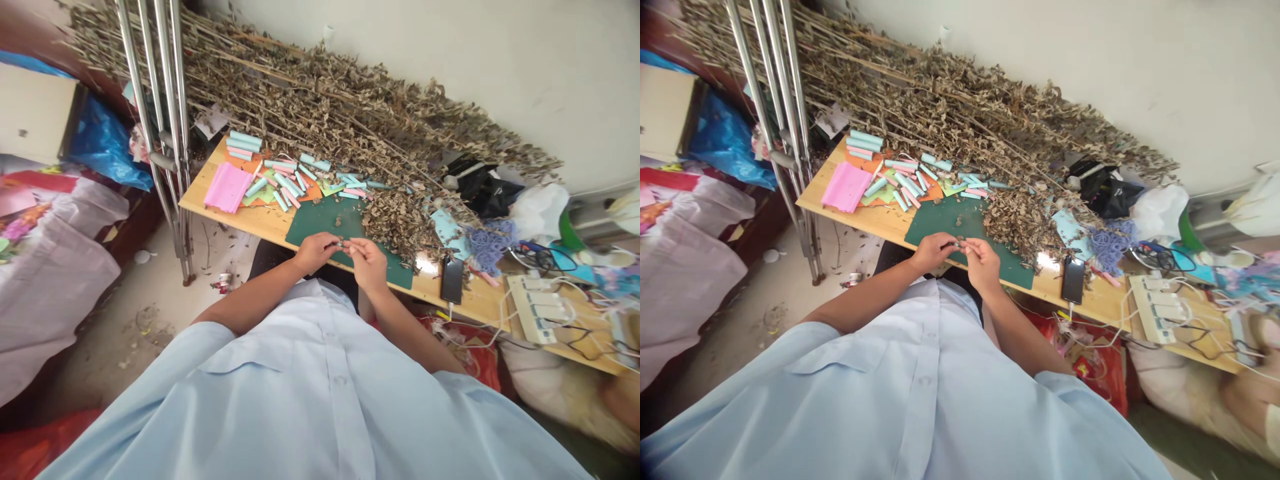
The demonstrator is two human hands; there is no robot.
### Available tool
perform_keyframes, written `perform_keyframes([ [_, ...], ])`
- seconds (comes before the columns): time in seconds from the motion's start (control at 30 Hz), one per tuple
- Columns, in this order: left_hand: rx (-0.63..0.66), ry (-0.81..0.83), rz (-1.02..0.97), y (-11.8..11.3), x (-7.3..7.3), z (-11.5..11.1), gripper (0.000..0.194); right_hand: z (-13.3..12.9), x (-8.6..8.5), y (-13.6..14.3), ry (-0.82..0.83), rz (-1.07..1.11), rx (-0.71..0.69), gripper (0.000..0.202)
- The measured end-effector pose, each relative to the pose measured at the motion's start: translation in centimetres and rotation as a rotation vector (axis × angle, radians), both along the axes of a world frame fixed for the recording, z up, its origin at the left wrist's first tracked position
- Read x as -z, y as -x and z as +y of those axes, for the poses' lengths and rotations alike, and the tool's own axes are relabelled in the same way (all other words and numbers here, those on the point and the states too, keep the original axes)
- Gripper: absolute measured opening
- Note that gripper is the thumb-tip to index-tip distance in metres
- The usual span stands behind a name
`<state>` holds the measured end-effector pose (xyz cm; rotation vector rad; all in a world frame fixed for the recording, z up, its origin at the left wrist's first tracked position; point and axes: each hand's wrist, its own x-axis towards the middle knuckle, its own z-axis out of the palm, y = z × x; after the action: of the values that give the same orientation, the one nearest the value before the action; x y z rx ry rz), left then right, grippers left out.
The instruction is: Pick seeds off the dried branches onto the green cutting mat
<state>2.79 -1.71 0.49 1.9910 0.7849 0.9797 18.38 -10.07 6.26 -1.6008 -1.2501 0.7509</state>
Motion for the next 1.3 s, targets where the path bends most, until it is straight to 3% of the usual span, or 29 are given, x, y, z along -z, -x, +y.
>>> perform_keyframes([
  [0.23, 0.006, 0.009, -0.024, 0.2, -0.3, 0.0, 0.016, 0.1, -3.5, -0.7, -0.083, -1.029, -0.419, 0.034],
  [0.43, 0.049, -0.027, -0.071, 0.1, 0.3, 0.1, 0.023, 0.6, -6.0, 0.5, -0.049, -1.338, -0.703, 0.031],
  [0.57, 0.037, -0.021, -0.074, 0.1, 0.2, 0.1, 0.025, 0.7, -6.1, 0.1, -0.047, -1.279, -0.71, 0.028],
  [0.8, 0.036, -0.011, -0.053, 0.2, -0.2, 0.0, 0.022, 0.1, -4.5, -1.5, -0.107, -0.833, -0.359, 0.031],
  [1.0, 0.022, 0.003, -0.046, 0.2, 0.0, -0.1, 0.016, -1.0, -3.1, -0.9, -0.088, -0.819, -0.47, 0.031],
  [1.3, 0.014, 0.007, -0.063, 0.2, -0.2, -0.1, 0.015, -0.9, -2.4, -1.1, -0.148, -0.91, -0.446, 0.032],
])
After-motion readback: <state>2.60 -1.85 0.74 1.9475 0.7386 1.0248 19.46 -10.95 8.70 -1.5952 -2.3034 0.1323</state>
